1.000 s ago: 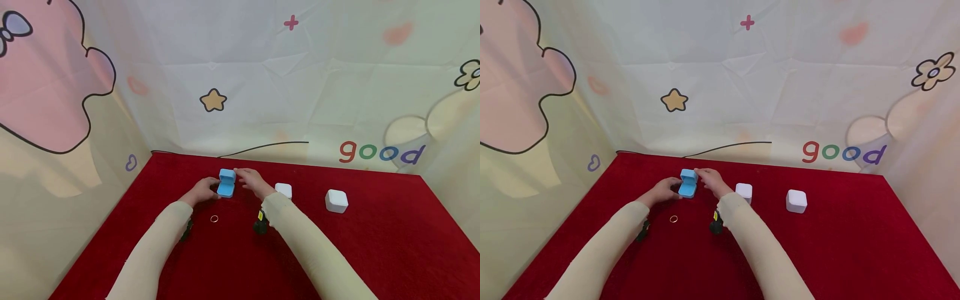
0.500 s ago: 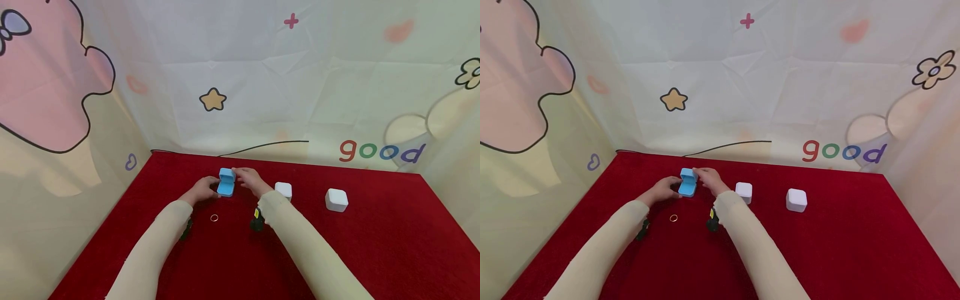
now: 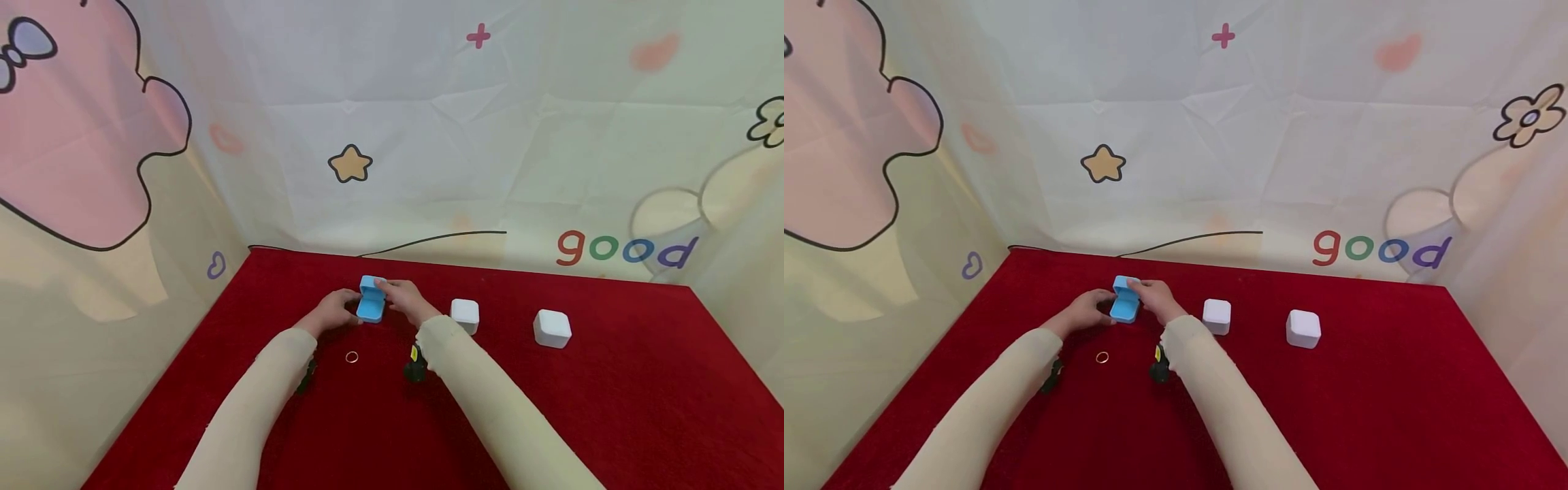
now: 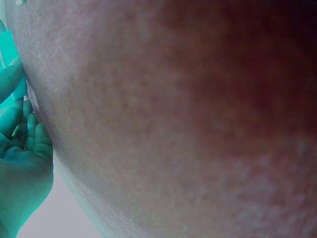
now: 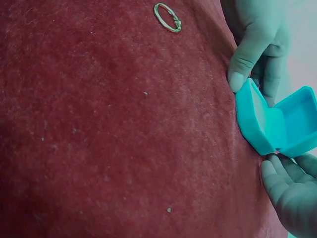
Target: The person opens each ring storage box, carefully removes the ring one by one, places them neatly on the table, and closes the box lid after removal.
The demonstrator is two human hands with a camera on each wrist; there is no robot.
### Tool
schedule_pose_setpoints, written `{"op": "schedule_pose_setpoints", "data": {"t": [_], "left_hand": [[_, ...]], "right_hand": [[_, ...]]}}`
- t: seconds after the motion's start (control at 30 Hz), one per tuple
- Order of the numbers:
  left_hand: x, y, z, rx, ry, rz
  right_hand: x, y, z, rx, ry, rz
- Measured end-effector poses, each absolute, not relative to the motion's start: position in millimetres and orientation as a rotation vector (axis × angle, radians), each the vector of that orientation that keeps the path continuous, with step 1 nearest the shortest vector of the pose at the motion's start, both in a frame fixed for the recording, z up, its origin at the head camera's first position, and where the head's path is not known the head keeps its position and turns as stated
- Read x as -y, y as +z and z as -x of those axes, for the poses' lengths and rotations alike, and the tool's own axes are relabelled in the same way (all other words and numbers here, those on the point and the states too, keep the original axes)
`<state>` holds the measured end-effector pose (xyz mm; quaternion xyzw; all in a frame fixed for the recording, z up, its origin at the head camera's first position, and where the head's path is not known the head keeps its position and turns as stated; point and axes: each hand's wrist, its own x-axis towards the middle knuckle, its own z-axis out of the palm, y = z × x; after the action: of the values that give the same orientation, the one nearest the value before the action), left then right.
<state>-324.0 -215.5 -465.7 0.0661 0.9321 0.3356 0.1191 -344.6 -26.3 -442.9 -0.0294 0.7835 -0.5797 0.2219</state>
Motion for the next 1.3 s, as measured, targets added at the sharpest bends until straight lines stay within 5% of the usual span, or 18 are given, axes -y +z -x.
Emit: {"op": "schedule_pose_setpoints", "data": {"t": [1.3], "left_hand": [[215,-466,325,-2.716,0.991,-0.195]], "right_hand": [[29,-450,334,-2.080,-1.725,0.027]]}}
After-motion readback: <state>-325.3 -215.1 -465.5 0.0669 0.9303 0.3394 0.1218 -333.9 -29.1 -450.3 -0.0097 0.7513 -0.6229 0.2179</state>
